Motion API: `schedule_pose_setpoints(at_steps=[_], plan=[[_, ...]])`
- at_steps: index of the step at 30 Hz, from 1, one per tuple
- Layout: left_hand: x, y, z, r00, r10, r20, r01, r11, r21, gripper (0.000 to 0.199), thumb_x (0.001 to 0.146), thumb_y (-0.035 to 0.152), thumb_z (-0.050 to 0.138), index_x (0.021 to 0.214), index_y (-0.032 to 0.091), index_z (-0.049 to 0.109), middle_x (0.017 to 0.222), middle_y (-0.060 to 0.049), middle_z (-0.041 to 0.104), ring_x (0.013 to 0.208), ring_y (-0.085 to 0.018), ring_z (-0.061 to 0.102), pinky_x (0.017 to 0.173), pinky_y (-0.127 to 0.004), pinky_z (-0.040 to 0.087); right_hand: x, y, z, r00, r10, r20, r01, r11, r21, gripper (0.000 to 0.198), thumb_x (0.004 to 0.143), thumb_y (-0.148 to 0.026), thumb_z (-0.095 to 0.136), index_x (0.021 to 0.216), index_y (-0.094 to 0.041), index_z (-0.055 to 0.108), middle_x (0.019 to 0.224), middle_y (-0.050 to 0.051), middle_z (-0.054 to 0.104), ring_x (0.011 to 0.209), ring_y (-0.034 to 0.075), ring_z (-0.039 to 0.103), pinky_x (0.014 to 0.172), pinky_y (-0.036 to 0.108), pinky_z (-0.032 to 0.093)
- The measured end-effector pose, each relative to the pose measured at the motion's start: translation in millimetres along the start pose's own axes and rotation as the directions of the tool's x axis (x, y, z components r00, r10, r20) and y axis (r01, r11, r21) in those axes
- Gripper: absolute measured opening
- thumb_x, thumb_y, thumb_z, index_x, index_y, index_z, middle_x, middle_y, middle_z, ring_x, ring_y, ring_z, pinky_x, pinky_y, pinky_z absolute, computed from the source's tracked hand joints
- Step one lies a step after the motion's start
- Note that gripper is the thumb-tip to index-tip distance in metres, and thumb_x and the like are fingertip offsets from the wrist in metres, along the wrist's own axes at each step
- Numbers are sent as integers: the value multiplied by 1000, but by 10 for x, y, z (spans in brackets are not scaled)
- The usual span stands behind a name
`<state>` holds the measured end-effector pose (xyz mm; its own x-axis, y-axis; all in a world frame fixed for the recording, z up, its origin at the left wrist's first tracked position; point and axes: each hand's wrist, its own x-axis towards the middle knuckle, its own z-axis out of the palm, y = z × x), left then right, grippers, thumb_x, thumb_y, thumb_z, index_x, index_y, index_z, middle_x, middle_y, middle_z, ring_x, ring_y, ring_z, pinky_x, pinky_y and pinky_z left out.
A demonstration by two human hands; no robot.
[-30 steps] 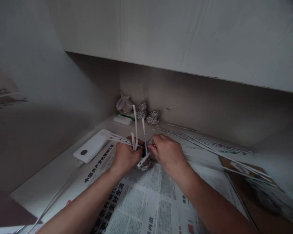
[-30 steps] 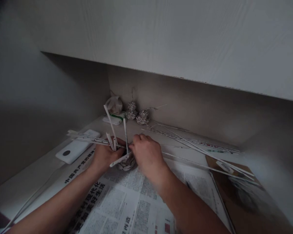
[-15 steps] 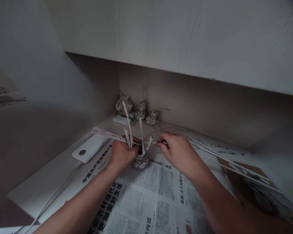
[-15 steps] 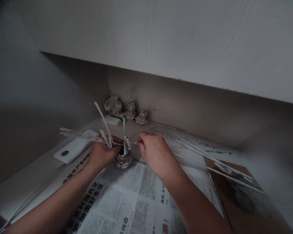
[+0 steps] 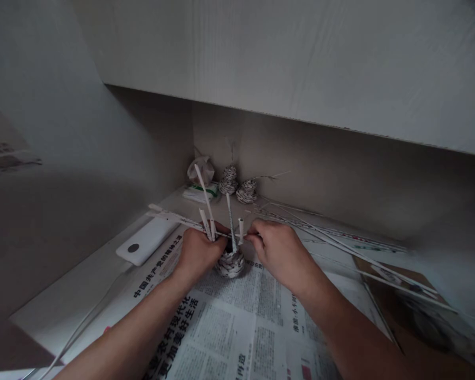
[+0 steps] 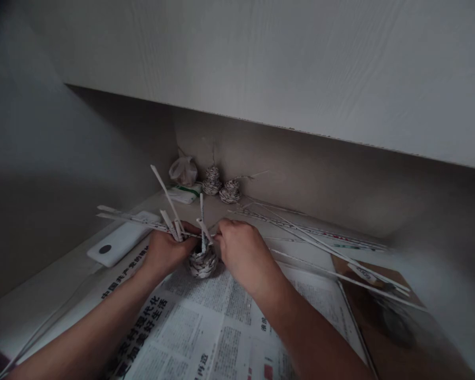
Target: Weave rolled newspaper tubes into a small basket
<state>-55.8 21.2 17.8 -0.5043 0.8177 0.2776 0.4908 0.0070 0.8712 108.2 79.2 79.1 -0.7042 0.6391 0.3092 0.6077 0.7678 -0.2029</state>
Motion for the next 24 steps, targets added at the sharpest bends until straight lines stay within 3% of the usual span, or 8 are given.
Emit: schedule_pose_setpoints(at_steps=[7,14,19,24], plan=[[11,33,-14,1000,-31,-2,31,998,-50,18,65,13,59,74,20,73,72,0,75,69,-18,69,64,-26,54,-38,32,-118,998,13,-55,-16,998,-54,9,88,-21,58,79,-19,61,69,1,65,65,15,60,59,26,35],[14,-6,-11,1000,-9,7,10,996,-84,20,67,13,58,77,21,73,75,1,75,73,-18,69,68,-27,53,-24,-2,-183,999,-33,18,34,999,-40,10,87,-15,57,78,-18,62,73,2,66,68,15,59,62,25,36],[51,-17,-25,997,-72,-15,70,988,-135,16,67,17,60,76,21,72,74,0,74,71,-18,68,68,-26,53,30,304,-305,997,-59,-53,54,994,-99,12,88,-15,55,84,-19,66,77,4,67,79,18,58,71,27,38],[25,55,-24,993,-117,-32,110,977,-180,15,64,24,63,75,18,70,71,-1,72,69,-20,68,68,-28,54,182,665,0,999,-37,29,41,987,-153,15,88,-16,55,86,-18,70,83,6,71,87,20,59,78,30,38]])
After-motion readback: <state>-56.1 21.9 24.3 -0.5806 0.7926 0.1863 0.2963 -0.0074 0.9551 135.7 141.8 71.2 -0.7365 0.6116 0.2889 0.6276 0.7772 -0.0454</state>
